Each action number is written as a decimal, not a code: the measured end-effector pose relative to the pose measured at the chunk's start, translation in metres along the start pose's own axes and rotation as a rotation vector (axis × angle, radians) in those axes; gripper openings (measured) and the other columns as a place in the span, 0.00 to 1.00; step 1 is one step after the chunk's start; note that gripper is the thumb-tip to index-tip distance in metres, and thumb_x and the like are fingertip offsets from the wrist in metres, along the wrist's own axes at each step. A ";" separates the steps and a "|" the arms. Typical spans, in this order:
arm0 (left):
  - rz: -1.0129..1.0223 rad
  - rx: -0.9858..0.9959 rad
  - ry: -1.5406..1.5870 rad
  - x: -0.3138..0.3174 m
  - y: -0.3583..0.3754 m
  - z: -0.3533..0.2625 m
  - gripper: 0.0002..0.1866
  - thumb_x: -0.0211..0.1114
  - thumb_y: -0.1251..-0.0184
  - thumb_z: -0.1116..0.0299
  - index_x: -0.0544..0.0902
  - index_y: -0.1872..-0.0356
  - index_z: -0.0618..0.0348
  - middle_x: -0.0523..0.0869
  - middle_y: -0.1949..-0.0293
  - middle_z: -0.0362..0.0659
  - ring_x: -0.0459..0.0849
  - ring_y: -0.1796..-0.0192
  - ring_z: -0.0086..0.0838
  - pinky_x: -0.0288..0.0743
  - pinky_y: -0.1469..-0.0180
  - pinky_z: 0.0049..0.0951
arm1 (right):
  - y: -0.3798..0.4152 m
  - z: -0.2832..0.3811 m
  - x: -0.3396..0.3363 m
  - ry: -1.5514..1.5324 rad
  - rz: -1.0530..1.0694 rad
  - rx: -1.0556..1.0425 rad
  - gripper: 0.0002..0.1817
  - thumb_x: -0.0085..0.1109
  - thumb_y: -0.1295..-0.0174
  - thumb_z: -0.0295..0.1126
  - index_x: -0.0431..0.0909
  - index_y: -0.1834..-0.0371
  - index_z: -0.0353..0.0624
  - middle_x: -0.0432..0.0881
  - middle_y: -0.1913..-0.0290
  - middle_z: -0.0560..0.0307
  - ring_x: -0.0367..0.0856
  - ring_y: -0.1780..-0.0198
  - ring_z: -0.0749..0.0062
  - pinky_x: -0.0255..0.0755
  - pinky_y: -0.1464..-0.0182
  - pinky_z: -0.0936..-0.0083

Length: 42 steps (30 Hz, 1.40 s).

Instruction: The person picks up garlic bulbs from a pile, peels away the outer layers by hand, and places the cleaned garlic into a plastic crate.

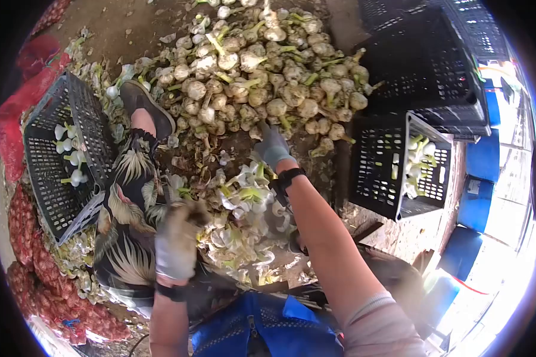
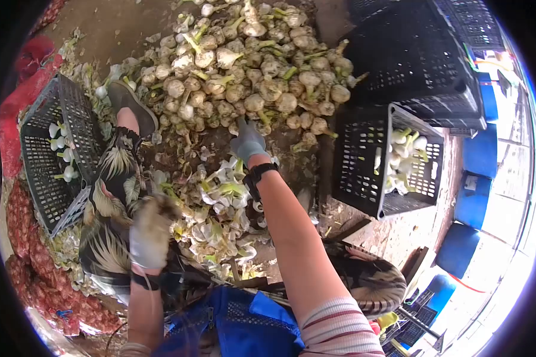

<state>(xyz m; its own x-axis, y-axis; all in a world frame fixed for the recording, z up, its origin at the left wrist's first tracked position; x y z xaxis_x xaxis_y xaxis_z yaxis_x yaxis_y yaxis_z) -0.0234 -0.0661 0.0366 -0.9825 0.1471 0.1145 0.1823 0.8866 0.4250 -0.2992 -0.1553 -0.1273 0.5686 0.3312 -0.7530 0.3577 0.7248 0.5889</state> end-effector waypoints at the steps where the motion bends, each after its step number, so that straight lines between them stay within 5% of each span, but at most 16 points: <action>1: 0.134 0.081 -0.240 0.005 -0.006 0.009 0.07 0.54 0.26 0.79 0.79 0.55 0.67 0.84 0.51 0.49 0.86 0.58 0.33 0.84 0.53 0.31 | -0.007 0.006 0.003 -0.005 0.015 -0.004 0.38 0.63 0.44 0.32 0.65 0.26 0.54 0.70 0.30 0.45 0.78 0.38 0.42 0.76 0.39 0.57; 3: 0.050 -0.273 0.281 0.015 -0.007 0.025 0.06 0.56 0.25 0.74 0.80 0.58 0.64 0.84 0.52 0.47 0.86 0.58 0.31 0.83 0.52 0.31 | -0.013 0.010 0.010 0.124 0.015 0.010 0.37 0.62 0.43 0.28 0.66 0.26 0.54 0.76 0.35 0.42 0.79 0.38 0.43 0.75 0.38 0.56; 6: 0.050 -0.352 0.289 0.020 -0.016 0.039 0.07 0.59 0.24 0.68 0.81 0.55 0.60 0.83 0.51 0.43 0.85 0.58 0.30 0.82 0.51 0.32 | 0.001 0.005 0.013 -0.002 0.094 0.020 0.38 0.63 0.43 0.28 0.65 0.26 0.57 0.72 0.31 0.46 0.77 0.37 0.42 0.75 0.37 0.56; 10: 0.092 -0.199 0.057 0.028 -0.020 0.047 0.24 0.55 0.26 0.70 0.69 0.31 0.65 0.75 0.37 0.45 0.79 0.40 0.33 0.73 0.36 0.36 | 0.076 0.000 0.028 -0.177 -0.056 -0.220 0.33 0.62 0.43 0.27 0.70 0.30 0.59 0.78 0.40 0.44 0.82 0.44 0.46 0.77 0.41 0.58; 13: 0.069 -0.093 -0.309 0.039 -0.012 0.045 0.29 0.60 0.28 0.66 0.66 0.28 0.63 0.74 0.35 0.45 0.73 0.35 0.30 0.64 0.31 0.29 | 0.172 0.018 0.019 -0.494 -0.216 -0.448 0.30 0.63 0.45 0.27 0.74 0.35 0.55 0.79 0.50 0.41 0.83 0.54 0.40 0.80 0.50 0.57; 15: 0.131 -0.248 0.080 0.043 0.002 0.044 0.28 0.64 0.32 0.71 0.70 0.32 0.64 0.80 0.45 0.40 0.78 0.48 0.24 0.74 0.43 0.25 | 0.216 0.025 -0.001 -0.508 -0.165 -0.670 0.34 0.61 0.45 0.23 0.71 0.31 0.50 0.82 0.51 0.43 0.85 0.52 0.48 0.80 0.49 0.59; 18: 0.156 -0.014 -0.071 0.039 0.016 0.041 0.27 0.63 0.36 0.76 0.72 0.34 0.63 0.81 0.45 0.43 0.81 0.47 0.30 0.76 0.43 0.28 | 0.216 -0.011 0.003 -1.315 0.190 -0.481 0.36 0.55 0.42 0.19 0.63 0.26 0.36 0.85 0.49 0.49 0.84 0.50 0.70 0.79 0.45 0.71; 19: 0.167 0.006 -0.077 0.040 0.023 0.039 0.27 0.63 0.36 0.76 0.72 0.34 0.63 0.81 0.45 0.43 0.81 0.47 0.30 0.76 0.43 0.28 | 0.225 -0.019 -0.009 -1.336 0.231 -0.191 0.28 0.53 0.37 0.20 0.69 0.31 0.34 0.85 0.49 0.51 0.84 0.53 0.73 0.78 0.48 0.77; 22: 0.149 0.466 -0.583 0.053 0.045 0.016 0.31 0.66 0.42 0.78 0.71 0.34 0.66 0.76 0.39 0.58 0.76 0.36 0.48 0.69 0.32 0.40 | 0.231 -0.023 -0.012 -1.167 -0.046 -0.359 0.18 0.51 0.33 0.24 0.78 0.40 0.34 0.87 0.56 0.54 0.85 0.57 0.72 0.78 0.54 0.75; 26: 0.138 0.649 -0.773 0.064 0.065 0.005 0.33 0.66 0.41 0.78 0.69 0.32 0.62 0.75 0.38 0.55 0.76 0.36 0.44 0.68 0.32 0.38 | 0.257 -0.009 -0.017 -0.948 -0.135 -0.383 0.13 0.53 0.32 0.28 0.82 0.51 0.33 0.86 0.68 0.57 0.82 0.65 0.74 0.75 0.61 0.71; 29: 0.211 0.474 -0.439 0.060 0.074 0.002 0.33 0.63 0.43 0.83 0.70 0.32 0.65 0.76 0.38 0.49 0.77 0.39 0.33 0.70 0.35 0.30 | 0.277 -0.006 -0.029 -0.857 -0.281 -0.449 0.13 0.54 0.32 0.29 0.82 0.51 0.33 0.85 0.71 0.53 0.79 0.68 0.75 0.74 0.63 0.72; 30: 0.257 0.192 -0.151 0.058 0.081 -0.007 0.31 0.59 0.38 0.80 0.68 0.31 0.65 0.77 0.39 0.47 0.76 0.40 0.28 0.70 0.36 0.27 | 0.277 -0.010 -0.024 -0.985 -0.199 -0.463 0.13 0.54 0.32 0.29 0.82 0.51 0.33 0.85 0.71 0.53 0.79 0.69 0.75 0.74 0.63 0.72; 33: 0.332 0.404 -0.337 0.047 0.074 -0.006 0.29 0.62 0.29 0.73 0.66 0.30 0.65 0.77 0.40 0.47 0.76 0.41 0.27 0.72 0.38 0.28 | 0.279 -0.018 -0.019 -1.081 -0.168 -0.546 0.13 0.53 0.32 0.28 0.81 0.51 0.31 0.83 0.71 0.57 0.78 0.68 0.78 0.74 0.64 0.76; 35: 0.355 0.324 -0.275 0.052 0.078 -0.008 0.28 0.61 0.27 0.70 0.66 0.30 0.65 0.76 0.39 0.48 0.75 0.40 0.28 0.70 0.35 0.29 | 0.282 -0.023 -0.018 -1.229 0.051 -0.325 0.12 0.53 0.32 0.27 0.81 0.52 0.31 0.83 0.71 0.55 0.77 0.67 0.79 0.74 0.63 0.76; 40: 0.307 0.501 -0.458 0.061 0.077 -0.012 0.29 0.60 0.26 0.60 0.66 0.29 0.64 0.78 0.39 0.47 0.77 0.40 0.29 0.71 0.37 0.27 | 0.282 -0.016 -0.024 -1.094 -0.126 -0.454 0.12 0.52 0.31 0.27 0.81 0.51 0.31 0.86 0.68 0.55 0.78 0.66 0.78 0.75 0.60 0.75; 42: 0.315 0.344 -0.289 0.057 0.073 -0.008 0.30 0.59 0.25 0.59 0.66 0.29 0.64 0.78 0.39 0.48 0.78 0.39 0.29 0.71 0.37 0.28 | 0.281 -0.021 -0.024 -1.007 -0.202 -0.490 0.12 0.52 0.30 0.27 0.81 0.51 0.31 0.87 0.66 0.56 0.79 0.65 0.77 0.75 0.60 0.75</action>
<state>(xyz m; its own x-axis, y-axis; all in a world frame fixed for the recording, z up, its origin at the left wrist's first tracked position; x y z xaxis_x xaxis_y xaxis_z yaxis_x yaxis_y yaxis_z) -0.0656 0.0032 0.0815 -0.8618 0.5004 -0.0830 0.4940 0.8652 0.0865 -0.2279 0.0528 0.0504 0.9490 -0.2945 -0.1122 0.3085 0.9411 0.1388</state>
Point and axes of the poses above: each hand's wrist, its own y-axis away from the middle knuckle, its own x-axis out of the palm, z = x × y, the point moved 2 cm from there along -y, towards the middle knuckle
